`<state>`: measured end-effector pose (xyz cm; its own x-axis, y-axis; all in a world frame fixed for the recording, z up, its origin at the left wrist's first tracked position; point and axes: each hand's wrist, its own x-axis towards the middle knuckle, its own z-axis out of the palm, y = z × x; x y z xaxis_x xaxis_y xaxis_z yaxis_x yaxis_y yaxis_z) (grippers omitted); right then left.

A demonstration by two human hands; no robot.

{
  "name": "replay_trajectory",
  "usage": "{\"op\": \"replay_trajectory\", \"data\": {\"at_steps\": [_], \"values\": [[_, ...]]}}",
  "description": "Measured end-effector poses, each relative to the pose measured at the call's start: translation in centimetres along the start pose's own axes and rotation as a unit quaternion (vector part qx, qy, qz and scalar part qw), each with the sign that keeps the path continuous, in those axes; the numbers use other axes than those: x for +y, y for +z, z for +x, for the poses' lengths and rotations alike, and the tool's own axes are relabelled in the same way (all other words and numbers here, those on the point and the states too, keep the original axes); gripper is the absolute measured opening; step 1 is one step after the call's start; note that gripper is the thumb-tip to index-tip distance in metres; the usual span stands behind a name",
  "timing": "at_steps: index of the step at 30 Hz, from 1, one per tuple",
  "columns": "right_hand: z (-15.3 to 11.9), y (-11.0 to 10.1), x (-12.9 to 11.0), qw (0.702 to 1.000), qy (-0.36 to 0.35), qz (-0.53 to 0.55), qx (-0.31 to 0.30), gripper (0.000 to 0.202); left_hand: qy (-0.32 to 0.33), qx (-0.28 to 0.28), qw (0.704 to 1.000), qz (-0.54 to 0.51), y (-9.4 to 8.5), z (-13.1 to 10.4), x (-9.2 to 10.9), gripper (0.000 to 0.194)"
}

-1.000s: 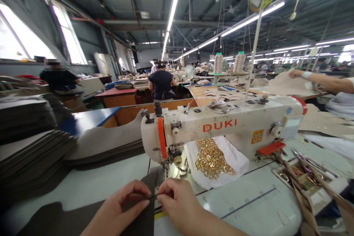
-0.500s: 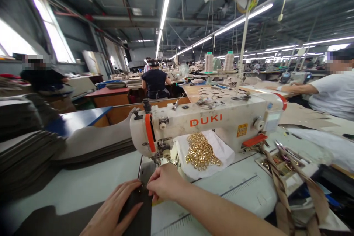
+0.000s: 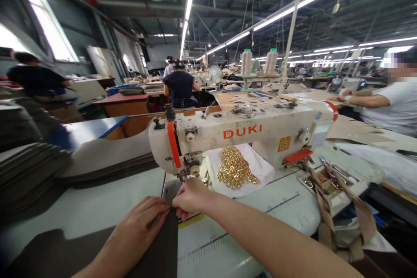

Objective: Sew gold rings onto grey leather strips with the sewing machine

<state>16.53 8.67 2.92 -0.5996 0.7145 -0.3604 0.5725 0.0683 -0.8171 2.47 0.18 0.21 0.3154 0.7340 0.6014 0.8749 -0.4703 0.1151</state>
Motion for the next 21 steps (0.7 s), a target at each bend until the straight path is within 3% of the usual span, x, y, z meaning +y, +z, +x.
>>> {"op": "replay_trajectory", "data": {"at_steps": [5,9,13,16,19,21], "values": [[-0.3,0.0,0.1,0.998,-0.032,-0.056,0.022,0.017,-0.016,-0.035,0.999,0.000,0.3,0.4,0.1,0.023],[-1.2,-0.1,1.2,0.979,-0.117,-0.141,0.087,0.015,-0.024,-0.052,0.998,-0.009,0.2,0.6,0.0,0.021],[-2.6,-0.4,3.1,0.939,-0.238,-0.219,0.114,0.018,-0.036,-0.034,0.998,-0.032,0.2,0.7,0.0,0.019],[-3.1,-0.5,4.2,0.888,-0.321,-0.305,0.125,0.016,-0.032,-0.020,0.999,-0.035,0.2,0.6,0.1,0.019],[-3.0,-0.3,4.7,0.831,-0.366,-0.389,0.154,0.015,-0.031,-0.018,0.999,-0.035,0.3,0.5,0.1,0.020],[-2.8,-0.1,4.7,0.819,-0.372,-0.406,0.161,0.012,-0.033,-0.018,0.999,-0.036,0.4,0.4,0.0,0.019]]}}
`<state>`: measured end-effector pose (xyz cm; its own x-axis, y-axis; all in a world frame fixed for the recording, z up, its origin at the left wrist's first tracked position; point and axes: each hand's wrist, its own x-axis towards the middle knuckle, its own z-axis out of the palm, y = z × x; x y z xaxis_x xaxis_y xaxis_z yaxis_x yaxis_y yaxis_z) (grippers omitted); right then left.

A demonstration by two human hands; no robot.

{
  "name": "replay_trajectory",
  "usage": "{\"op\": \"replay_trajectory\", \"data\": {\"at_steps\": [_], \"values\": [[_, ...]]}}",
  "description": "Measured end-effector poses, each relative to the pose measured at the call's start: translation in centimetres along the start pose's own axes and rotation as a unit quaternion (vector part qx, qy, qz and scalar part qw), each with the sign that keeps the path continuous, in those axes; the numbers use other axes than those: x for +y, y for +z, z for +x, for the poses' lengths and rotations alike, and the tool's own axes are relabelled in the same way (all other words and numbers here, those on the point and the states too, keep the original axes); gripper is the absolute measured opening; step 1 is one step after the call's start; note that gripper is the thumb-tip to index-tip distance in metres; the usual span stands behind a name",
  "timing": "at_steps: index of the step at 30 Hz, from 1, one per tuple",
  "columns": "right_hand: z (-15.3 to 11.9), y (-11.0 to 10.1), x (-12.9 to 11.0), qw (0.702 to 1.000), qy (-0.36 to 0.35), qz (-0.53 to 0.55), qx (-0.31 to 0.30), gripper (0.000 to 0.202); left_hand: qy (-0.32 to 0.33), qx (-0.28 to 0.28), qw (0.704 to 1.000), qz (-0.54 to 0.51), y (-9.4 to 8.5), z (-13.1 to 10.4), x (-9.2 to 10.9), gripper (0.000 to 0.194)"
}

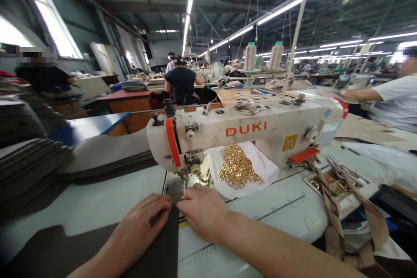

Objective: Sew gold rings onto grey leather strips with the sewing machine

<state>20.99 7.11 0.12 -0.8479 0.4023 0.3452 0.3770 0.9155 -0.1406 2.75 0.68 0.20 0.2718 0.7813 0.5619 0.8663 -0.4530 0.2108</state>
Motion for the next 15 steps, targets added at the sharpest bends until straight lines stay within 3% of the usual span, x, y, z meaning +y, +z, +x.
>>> {"op": "replay_trajectory", "data": {"at_steps": [15], "values": [[0.14,-0.18,0.07,1.000,-0.015,-0.016,-0.018,0.013,-0.003,0.011,1.000,-0.020,0.27,0.03,-0.16,0.018]]}}
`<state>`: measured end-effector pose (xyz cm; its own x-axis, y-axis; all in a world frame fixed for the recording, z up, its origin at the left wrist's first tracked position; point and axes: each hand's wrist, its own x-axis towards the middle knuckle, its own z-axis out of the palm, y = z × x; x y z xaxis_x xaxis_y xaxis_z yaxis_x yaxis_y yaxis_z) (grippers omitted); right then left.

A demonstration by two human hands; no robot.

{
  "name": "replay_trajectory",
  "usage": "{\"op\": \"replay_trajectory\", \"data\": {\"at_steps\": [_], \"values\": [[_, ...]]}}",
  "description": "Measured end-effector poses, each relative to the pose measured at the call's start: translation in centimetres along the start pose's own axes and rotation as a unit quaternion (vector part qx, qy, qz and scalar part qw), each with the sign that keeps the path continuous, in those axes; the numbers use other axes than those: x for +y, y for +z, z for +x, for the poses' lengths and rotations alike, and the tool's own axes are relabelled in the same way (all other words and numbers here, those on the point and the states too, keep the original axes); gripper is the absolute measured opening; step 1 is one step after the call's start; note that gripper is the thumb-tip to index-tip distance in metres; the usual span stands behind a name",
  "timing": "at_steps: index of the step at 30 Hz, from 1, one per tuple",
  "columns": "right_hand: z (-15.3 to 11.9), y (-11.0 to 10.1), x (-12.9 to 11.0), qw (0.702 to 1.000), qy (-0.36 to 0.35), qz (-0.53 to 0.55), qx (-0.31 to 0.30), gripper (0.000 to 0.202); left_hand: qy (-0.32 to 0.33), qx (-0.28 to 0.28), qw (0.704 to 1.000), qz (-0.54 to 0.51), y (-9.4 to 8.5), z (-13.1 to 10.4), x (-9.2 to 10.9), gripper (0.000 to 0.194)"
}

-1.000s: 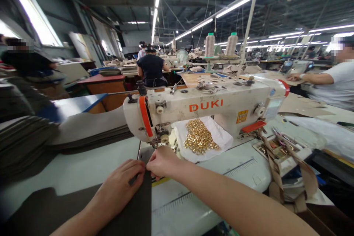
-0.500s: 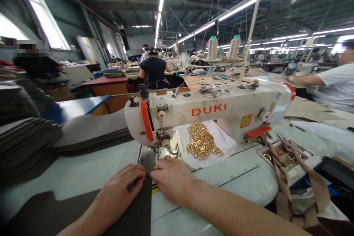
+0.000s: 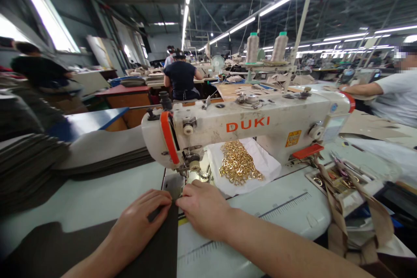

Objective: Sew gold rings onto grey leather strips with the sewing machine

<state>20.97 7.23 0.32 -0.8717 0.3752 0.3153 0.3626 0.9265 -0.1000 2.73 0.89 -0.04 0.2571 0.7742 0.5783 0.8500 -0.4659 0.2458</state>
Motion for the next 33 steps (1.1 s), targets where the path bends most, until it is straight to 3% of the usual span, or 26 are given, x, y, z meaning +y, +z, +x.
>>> {"op": "replay_trajectory", "data": {"at_steps": [8,17,20,25,28,33], "values": [[0.1,-0.1,-0.1,1.000,-0.004,-0.006,0.009,0.012,0.013,-0.027,1.000,0.009,-0.3,0.3,-0.2,0.020],[-2.6,-1.9,0.2,0.992,-0.120,-0.043,-0.016,0.013,0.040,0.003,0.999,0.027,-0.2,0.3,0.0,0.020],[-2.6,-2.3,-0.2,0.990,-0.126,-0.049,-0.029,0.013,0.044,0.012,0.999,0.029,-0.1,0.3,0.0,0.019],[-2.0,-1.5,-0.5,0.995,-0.094,-0.030,-0.013,0.011,0.032,0.002,0.999,0.018,-0.2,0.1,-0.1,0.018],[-1.7,-0.8,-0.8,0.997,-0.077,-0.015,0.015,0.023,0.018,-0.009,1.000,0.013,-0.2,0.0,-0.3,0.017],[-1.2,0.6,-1.3,0.992,-0.119,-0.010,0.037,0.013,0.013,-0.022,0.999,0.022,0.0,-0.3,-0.5,0.017]]}}
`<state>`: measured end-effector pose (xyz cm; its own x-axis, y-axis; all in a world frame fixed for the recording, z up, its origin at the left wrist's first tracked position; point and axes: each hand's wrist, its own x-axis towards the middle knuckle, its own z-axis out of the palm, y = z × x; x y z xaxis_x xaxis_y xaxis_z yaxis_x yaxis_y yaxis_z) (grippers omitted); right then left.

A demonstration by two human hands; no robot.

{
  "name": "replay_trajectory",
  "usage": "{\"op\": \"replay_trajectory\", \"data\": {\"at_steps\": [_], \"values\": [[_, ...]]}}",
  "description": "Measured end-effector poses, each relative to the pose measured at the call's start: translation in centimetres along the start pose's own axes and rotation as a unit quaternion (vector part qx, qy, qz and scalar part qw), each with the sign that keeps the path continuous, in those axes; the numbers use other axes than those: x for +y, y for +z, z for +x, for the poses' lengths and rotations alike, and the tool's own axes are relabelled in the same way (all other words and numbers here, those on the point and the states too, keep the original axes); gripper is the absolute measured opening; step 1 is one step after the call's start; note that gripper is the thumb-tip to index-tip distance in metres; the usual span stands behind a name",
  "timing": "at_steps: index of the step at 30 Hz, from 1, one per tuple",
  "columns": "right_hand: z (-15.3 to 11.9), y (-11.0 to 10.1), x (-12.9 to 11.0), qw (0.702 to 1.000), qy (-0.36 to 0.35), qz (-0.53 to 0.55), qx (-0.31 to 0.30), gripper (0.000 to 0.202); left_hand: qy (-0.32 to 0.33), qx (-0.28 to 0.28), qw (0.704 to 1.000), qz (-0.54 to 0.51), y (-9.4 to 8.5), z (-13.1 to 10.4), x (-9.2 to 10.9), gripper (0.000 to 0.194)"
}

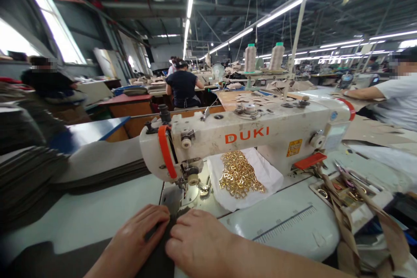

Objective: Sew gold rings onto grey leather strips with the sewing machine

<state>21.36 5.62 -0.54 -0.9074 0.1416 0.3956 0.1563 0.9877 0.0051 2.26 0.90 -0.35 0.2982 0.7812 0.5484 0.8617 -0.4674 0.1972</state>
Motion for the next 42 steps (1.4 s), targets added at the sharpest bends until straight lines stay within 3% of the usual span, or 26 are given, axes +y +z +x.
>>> {"op": "replay_trajectory", "data": {"at_steps": [10,18,26,36,42], "values": [[-1.7,-2.4,0.9,0.995,-0.072,-0.023,-0.060,0.011,0.000,0.021,1.000,-0.004,0.3,-0.2,-0.1,0.017],[-1.9,0.1,1.2,0.998,-0.049,-0.025,-0.009,0.012,-0.005,0.008,1.000,0.006,0.2,-0.2,0.0,0.018],[-2.3,-0.2,1.5,0.997,-0.073,-0.037,0.015,0.023,-0.002,0.015,1.000,0.012,0.1,-0.3,0.0,0.015],[0.0,1.2,0.9,0.999,-0.036,-0.028,0.029,0.022,-0.044,-0.011,0.998,-0.033,0.1,-0.3,-0.2,0.014],[0.0,2.7,1.3,0.997,-0.065,-0.004,0.033,0.022,-0.067,-0.026,0.996,-0.048,0.2,-0.3,-0.1,0.016]]}}
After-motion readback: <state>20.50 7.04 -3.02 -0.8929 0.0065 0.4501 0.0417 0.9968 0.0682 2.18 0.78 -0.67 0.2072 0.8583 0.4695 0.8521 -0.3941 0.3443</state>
